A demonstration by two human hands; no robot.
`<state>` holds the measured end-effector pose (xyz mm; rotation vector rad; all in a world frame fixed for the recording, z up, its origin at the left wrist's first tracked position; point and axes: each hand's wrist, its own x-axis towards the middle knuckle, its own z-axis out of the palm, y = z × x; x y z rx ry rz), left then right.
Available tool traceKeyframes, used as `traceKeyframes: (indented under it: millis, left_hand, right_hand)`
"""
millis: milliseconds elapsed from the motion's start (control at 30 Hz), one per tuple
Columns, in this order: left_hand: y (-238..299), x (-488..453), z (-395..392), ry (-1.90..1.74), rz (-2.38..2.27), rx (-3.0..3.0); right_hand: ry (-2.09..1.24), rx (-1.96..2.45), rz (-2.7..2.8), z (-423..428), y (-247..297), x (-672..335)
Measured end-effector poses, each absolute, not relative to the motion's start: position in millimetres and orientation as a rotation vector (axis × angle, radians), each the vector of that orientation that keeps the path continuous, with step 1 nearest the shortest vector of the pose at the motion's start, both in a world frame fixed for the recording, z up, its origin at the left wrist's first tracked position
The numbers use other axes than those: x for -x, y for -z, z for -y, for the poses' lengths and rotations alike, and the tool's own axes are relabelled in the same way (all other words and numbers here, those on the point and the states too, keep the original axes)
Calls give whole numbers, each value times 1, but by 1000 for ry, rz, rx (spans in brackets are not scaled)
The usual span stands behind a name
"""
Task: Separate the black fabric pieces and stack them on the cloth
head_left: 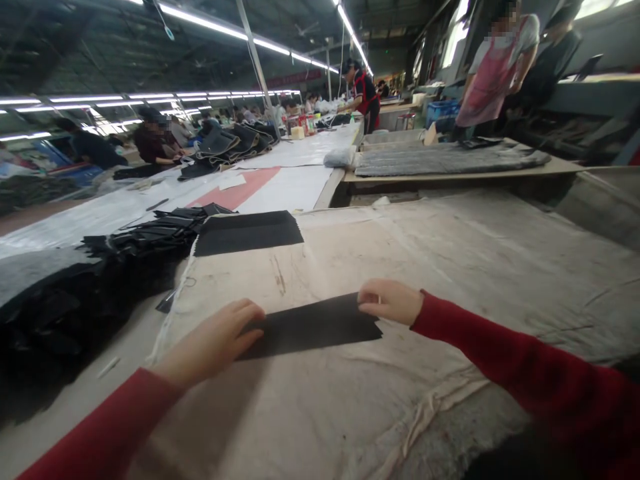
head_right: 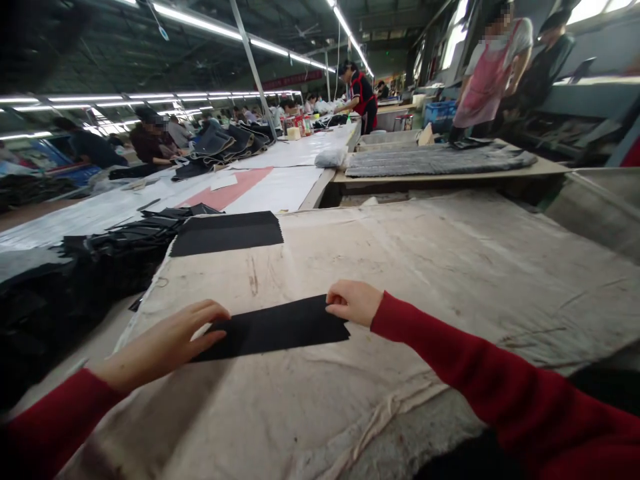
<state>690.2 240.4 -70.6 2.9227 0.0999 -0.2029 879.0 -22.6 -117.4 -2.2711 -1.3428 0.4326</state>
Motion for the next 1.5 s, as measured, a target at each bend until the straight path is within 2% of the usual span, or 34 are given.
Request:
traceKeyframes:
  millis: [300, 500, 767, 867, 1100, 1267, 1500]
  left_hand:
    - [82, -687, -227, 316, -225, -2862]
    - [81, -688, -227, 277, -133, -2864]
    - [80, -682, -223, 185, -35, -2888]
    - [73, -675, -226, 217, -90, -2812]
    - [71, -657, -234, 227, -572, -2263]
    - [90, -656, -228, 138, -713, -2316]
    - [89, -663, -224, 53, -824, -2453]
  right_hand:
    - [-429, 2358, 1106, 35, 142, -851]
    - [-372, 2276, 1179, 34, 147, -845]
    - [-219, 1834, 1633, 58, 125, -801]
    - [-279, 1766, 1558, 68, 115, -800]
    - [-450, 2068, 948, 66, 132, -828]
    - [-388, 2259, 1014, 55, 158, -839]
    - [-324, 2392, 1037, 52, 163, -840]
